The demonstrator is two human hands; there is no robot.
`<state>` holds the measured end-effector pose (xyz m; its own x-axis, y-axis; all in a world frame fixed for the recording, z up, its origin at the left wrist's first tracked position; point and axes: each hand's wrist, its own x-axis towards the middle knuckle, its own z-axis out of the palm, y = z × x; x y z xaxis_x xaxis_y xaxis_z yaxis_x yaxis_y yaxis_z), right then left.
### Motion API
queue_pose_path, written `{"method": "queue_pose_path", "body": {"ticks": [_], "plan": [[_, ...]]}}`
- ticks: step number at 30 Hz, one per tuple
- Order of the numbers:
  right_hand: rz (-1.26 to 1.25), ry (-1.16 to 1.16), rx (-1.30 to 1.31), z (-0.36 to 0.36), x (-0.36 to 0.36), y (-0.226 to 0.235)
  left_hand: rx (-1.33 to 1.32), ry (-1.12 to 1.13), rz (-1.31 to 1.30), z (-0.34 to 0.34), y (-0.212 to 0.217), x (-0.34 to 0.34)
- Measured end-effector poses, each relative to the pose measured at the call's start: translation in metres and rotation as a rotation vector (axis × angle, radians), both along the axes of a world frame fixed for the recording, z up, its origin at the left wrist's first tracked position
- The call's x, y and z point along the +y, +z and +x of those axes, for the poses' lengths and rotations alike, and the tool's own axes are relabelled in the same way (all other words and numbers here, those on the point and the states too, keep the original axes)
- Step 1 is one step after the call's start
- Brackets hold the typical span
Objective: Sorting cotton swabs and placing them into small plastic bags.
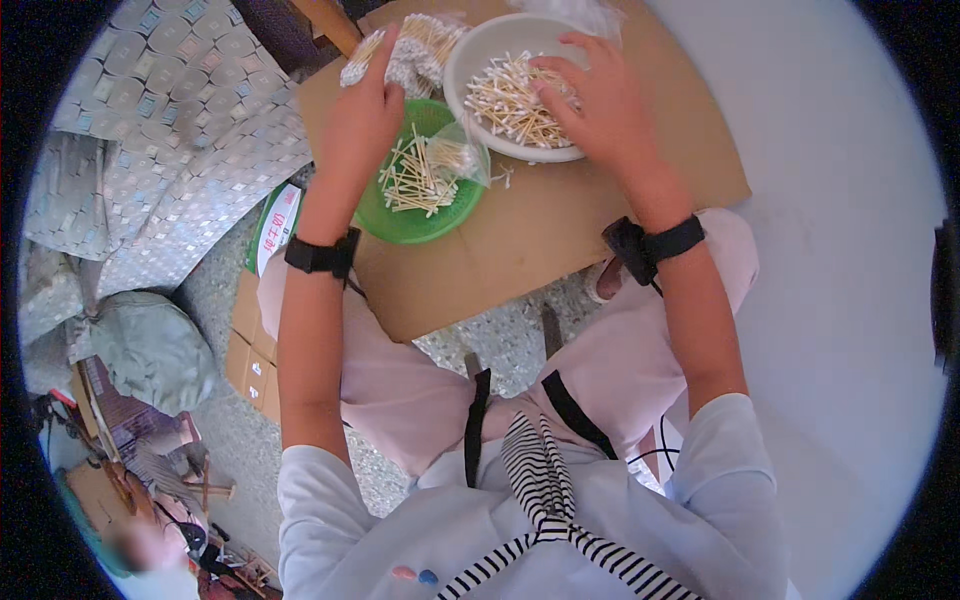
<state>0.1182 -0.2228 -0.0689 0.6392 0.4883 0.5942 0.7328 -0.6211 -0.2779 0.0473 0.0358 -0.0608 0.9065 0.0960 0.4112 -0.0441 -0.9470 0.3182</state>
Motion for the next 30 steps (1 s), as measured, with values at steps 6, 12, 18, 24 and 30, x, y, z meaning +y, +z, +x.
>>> {"method": "queue_pose_path", "body": {"ticks": [6,12,18,24,30], "plan": [[-0.021,0.125,-0.040,-0.012,0.006,-0.013,0.311,0.016,0.523,0.029,0.025,-0.004],[-0.001,0.086,0.000,-0.012,0.010,-0.012,0.408,-0.091,0.489,0.044,0.014,0.012],[0.001,0.074,-0.021,-0.011,0.009,-0.017,0.349,0.063,0.318,0.039,0.034,0.001],[-0.011,0.091,-0.015,-0.014,0.013,-0.020,0.453,-0.085,0.517,0.052,0.029,0.023],[0.016,0.087,-0.030,-0.017,0.013,-0.017,0.486,-0.150,0.399,0.056,0.020,0.036]]}}
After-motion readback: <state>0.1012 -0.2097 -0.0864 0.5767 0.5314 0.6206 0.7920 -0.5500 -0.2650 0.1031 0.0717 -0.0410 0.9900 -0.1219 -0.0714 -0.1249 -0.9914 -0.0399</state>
